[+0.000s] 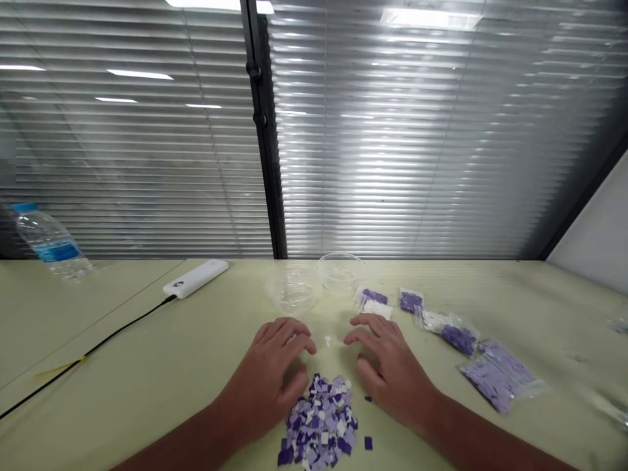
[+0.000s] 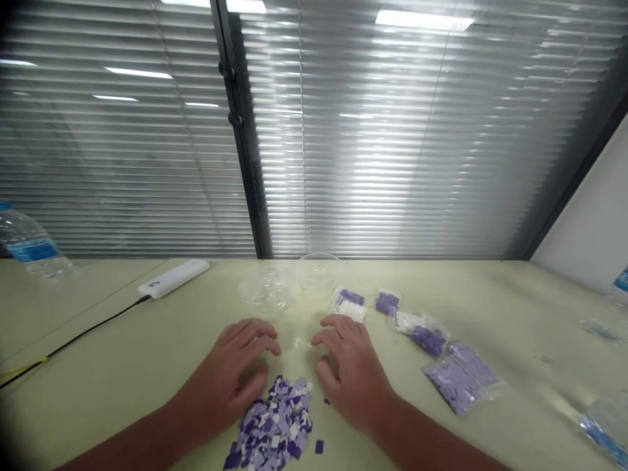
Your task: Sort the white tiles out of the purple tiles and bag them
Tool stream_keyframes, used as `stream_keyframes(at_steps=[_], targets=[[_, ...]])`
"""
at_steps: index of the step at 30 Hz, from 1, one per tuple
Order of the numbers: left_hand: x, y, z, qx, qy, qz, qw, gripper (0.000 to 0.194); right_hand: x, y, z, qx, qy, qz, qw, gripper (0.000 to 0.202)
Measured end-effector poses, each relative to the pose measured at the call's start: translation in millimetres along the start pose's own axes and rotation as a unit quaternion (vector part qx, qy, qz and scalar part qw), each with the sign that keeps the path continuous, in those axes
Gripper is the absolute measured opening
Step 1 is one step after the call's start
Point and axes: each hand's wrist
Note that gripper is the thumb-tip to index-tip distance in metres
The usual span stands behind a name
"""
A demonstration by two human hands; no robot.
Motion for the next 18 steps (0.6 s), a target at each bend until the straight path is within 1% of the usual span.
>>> stream_keyframes(at_steps=[3,8,10,15,18], targets=[[0.5,2.7,4.7,-0.032,-0.042,-0.003,0.999,0.030,-0.6,3.5,-4.3,0.054,0.057,-0.034,0.996,0.042],[-0.7,1.6,4.5,-0.044,-0.050,0.000,0.998,0.030,1.2,8.1,-10.1,0.091,0.124,-0.108,0.982,0.055],[-0.8,1.8,4.5,-0.054,-0.054,-0.003,0.997,0.028,2.1,8.1,-11.0,0.085,0.126,-0.119,0.981,0.055],[0.7,3.6,5.7,-0.077,-0.062,-0.016,0.995,0.031,1.0,5.0,-9.3,0.069,0.091,-0.093,0.989,0.054],[0.6,3.1,5.5,-0.074,-0.055,-0.009,0.996,0.030,0.1,4.4,-8.2,0.067,0.085,-0.091,0.990,0.054]])
Point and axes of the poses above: each hand's wrist, its own x-axis towards the middle knuckle, its own y-axis out of the back of the hand, z = x × y, and after that the axes turned 10 degrees about z, right-handed
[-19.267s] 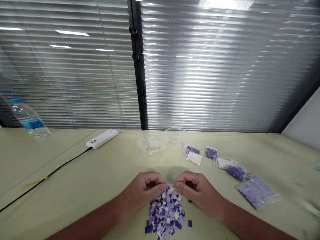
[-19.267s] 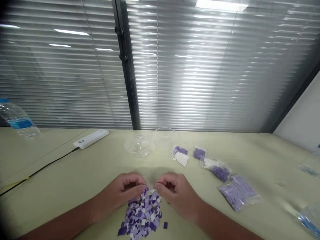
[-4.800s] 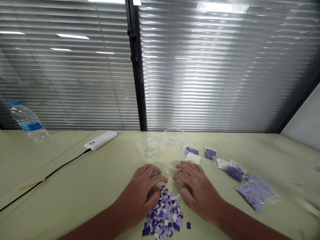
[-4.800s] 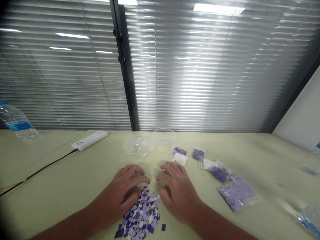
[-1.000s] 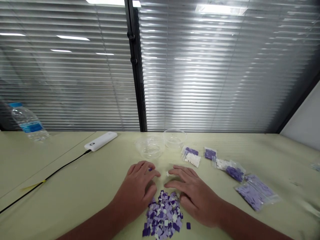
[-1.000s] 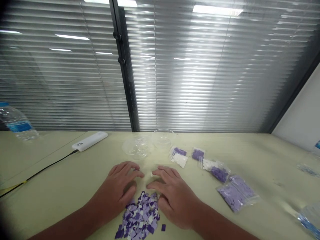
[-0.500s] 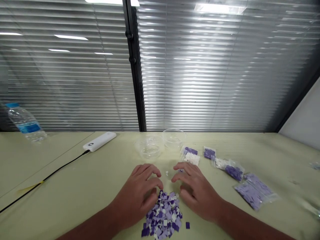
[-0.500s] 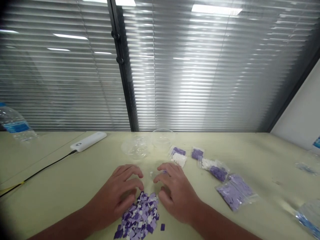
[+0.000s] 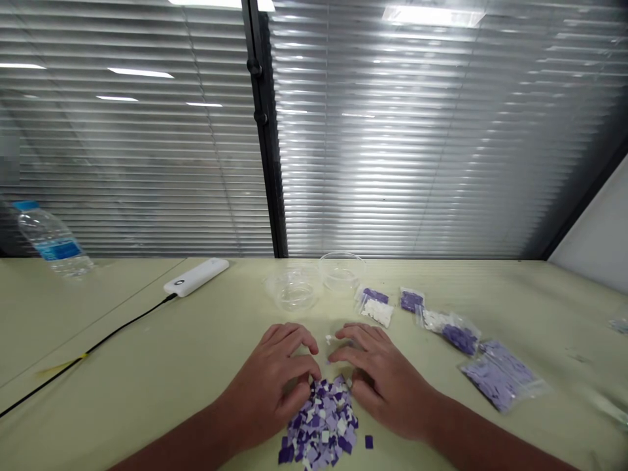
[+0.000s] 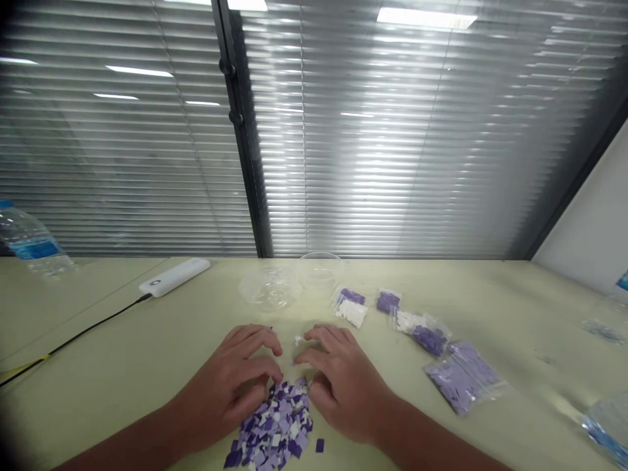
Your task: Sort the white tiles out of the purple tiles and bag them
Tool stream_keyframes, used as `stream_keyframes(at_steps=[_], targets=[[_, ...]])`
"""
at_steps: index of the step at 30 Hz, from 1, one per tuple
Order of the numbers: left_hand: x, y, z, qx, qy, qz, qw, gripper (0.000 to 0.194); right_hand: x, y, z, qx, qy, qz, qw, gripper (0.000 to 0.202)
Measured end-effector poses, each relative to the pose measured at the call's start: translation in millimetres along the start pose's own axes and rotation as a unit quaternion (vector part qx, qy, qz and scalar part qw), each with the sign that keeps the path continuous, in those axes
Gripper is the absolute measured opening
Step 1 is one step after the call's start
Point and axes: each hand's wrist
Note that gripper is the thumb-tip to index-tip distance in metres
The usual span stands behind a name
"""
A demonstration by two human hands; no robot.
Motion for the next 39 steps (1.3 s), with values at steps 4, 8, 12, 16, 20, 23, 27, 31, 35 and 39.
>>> stream_keyframes(at_steps=[4,8,12,16,20,23,27,31,35,39], targets=[[-2,-3.2,-3,0.015,0.025,0.011,1.000,0.030,1,1,0,0.007,-0.021,0.002,1.000,0.054],[-2,-6.2,-6,0.031,0.046,0.024,0.998,0.030,1,0,0,0.011,-0.008,-0.008,1.000,0.053],[-2,-5.5,-7,0.039,0.062,0.032,0.997,0.028,-1,-3,3,-0.039,-0.044,0.038,0.998,0.042],[-3,-4.1,-7,0.031,0.060,0.028,0.997,0.028,-2,-3,7,-0.089,-0.118,0.088,0.985,0.036],[-2,-4.6,-6,0.017,0.044,0.035,0.998,0.025,-3,-2,6,-0.040,-0.072,0.065,0.995,0.045],[-2,-4.6,-5,0.011,0.023,0.036,0.999,0.026,-3,-1,4,0.010,-0.005,0.022,1.000,0.052],[-3,-4.4,-5,0.004,0.018,0.030,0.999,0.029,-2,2,0,0.031,0.035,-0.024,0.999,0.058],[-4,-5.1,-5,0.003,0.017,0.032,0.999,0.028,0,6,-4,0.020,0.058,-0.054,0.997,0.061],[-2,-5.4,-5,-0.003,0.022,0.033,0.999,0.027,1,7,-5,0.013,0.064,-0.067,0.996,0.061],[-2,-5.4,-4,-0.003,0.019,0.028,0.999,0.029,1,7,-4,0.012,0.066,-0.066,0.996,0.059]])
Point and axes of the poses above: each hand's wrist, its own x-axis towards the middle knuckle, its own y-axis out of the back of the hand, z = x × y, and after that the axes turned 10 degrees about z, right-handed
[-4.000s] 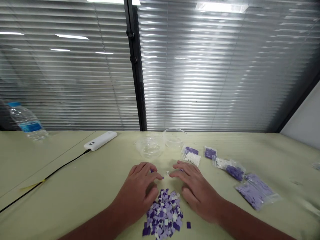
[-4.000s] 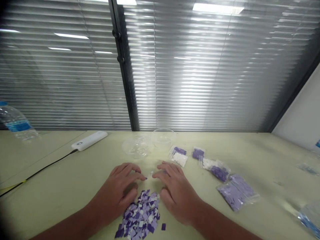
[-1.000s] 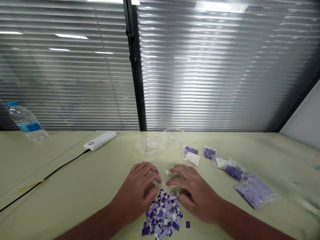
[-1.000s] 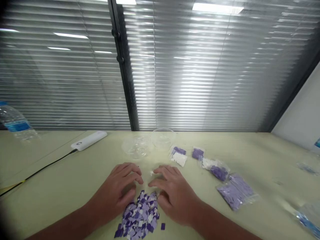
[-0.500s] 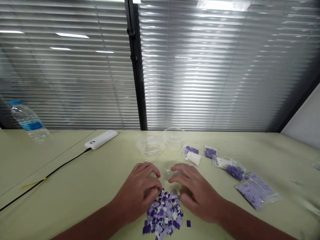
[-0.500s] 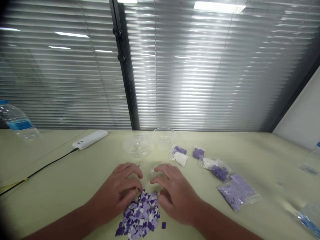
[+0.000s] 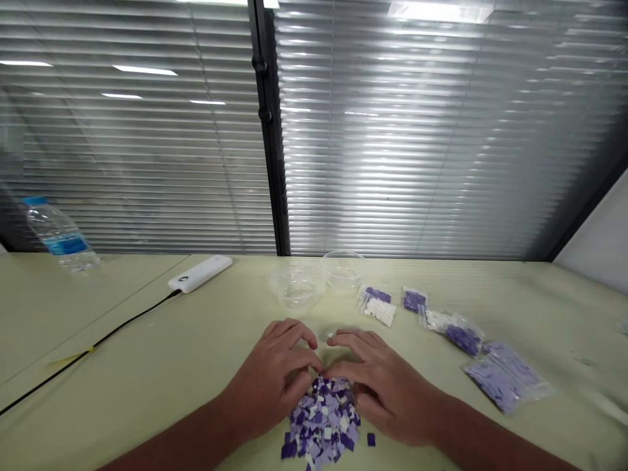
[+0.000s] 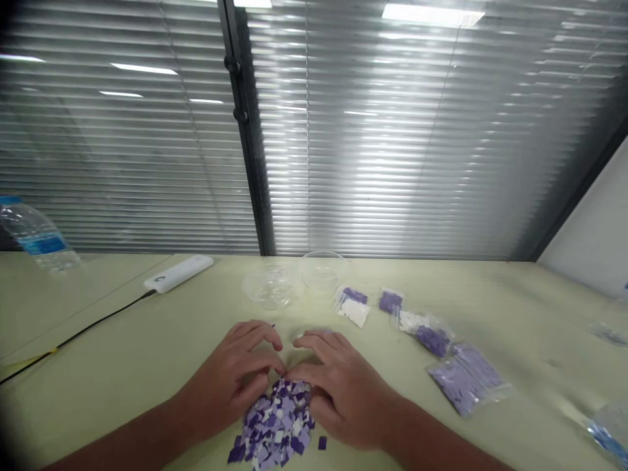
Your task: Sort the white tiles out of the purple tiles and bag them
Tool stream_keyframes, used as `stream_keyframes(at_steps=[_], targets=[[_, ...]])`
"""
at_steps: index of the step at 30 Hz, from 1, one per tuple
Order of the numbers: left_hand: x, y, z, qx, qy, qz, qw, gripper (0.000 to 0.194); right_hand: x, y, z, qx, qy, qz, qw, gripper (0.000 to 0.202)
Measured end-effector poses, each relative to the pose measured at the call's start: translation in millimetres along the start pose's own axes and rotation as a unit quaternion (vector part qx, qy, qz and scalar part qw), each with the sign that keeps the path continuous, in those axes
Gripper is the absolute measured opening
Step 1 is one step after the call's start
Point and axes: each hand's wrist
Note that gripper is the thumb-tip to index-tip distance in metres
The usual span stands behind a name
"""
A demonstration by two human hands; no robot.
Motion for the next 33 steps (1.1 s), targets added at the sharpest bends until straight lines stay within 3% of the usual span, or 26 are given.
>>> stream_keyframes(at_steps=[10,33], targets=[[-0.3,-0.5,0.0,0.036,-0.011,-0.002,0.999,0.031,-1.2,-2.9,1.0,-0.008,-0.005,0.006,1.000,0.057],[-1.1,0.7,0.3,0.000,0.003,0.002,1.000,0.032,0.8,0.9,-2.8,-0.001,-0.022,-0.024,0.999,0.053]])
Point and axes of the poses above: each hand's wrist, its own x-axis towards the middle knuckle, its own y-axis out of the back of the hand, z = x × y, and after that the axes turned 10 degrees about z, right-handed
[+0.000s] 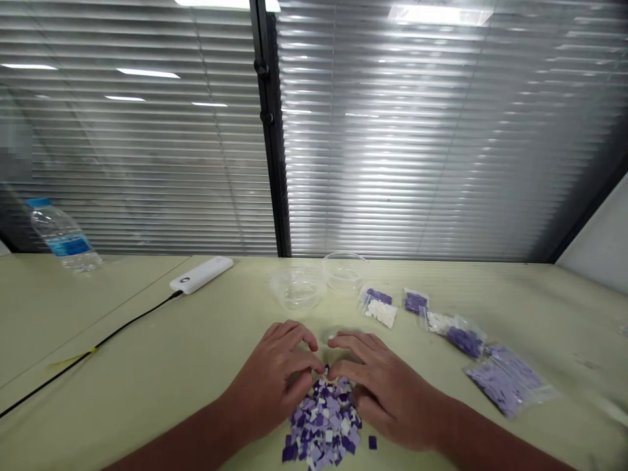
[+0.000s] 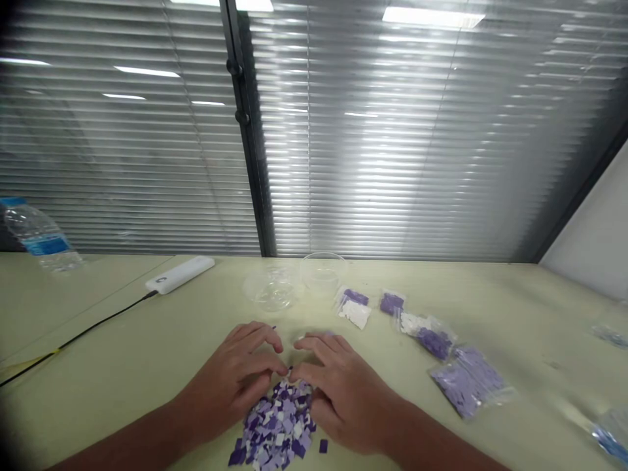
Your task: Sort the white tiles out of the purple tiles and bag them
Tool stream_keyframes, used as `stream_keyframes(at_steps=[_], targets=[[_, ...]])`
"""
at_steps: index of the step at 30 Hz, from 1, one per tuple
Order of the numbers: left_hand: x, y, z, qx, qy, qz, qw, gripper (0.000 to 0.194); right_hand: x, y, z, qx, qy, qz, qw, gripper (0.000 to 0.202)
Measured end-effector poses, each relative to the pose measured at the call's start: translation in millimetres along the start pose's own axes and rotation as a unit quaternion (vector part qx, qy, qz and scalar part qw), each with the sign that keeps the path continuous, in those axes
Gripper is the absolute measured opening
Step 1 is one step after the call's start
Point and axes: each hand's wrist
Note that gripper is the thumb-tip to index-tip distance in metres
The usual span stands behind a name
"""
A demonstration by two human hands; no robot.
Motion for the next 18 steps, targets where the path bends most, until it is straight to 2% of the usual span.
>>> stream_keyframes(at_steps=[5,11,18], targets=[[0.6,-0.6,-0.6,0.001,0.003,0.005,1.000,0.034,-0.7,-1.4,0.2,0.004,0.011,0.017,1.000,0.054],[1.0,0.4,0.0,-0.003,-0.024,-0.007,1.000,0.035,1.4,-0.1,-0.2,-0.009,-0.007,0.038,0.999,0.054],[-0.1,0.3,0.0,0.000,-0.034,-0.012,0.999,0.032,2.2,0.4,-0.1,-0.010,-0.006,0.018,1.000,0.057]])
Point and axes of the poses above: each hand's wrist, its own x-axis towards the middle knuckle, its own y-axis out of the back of the hand, z = x × y, and after that the axes turned 10 degrees about z, right-handed
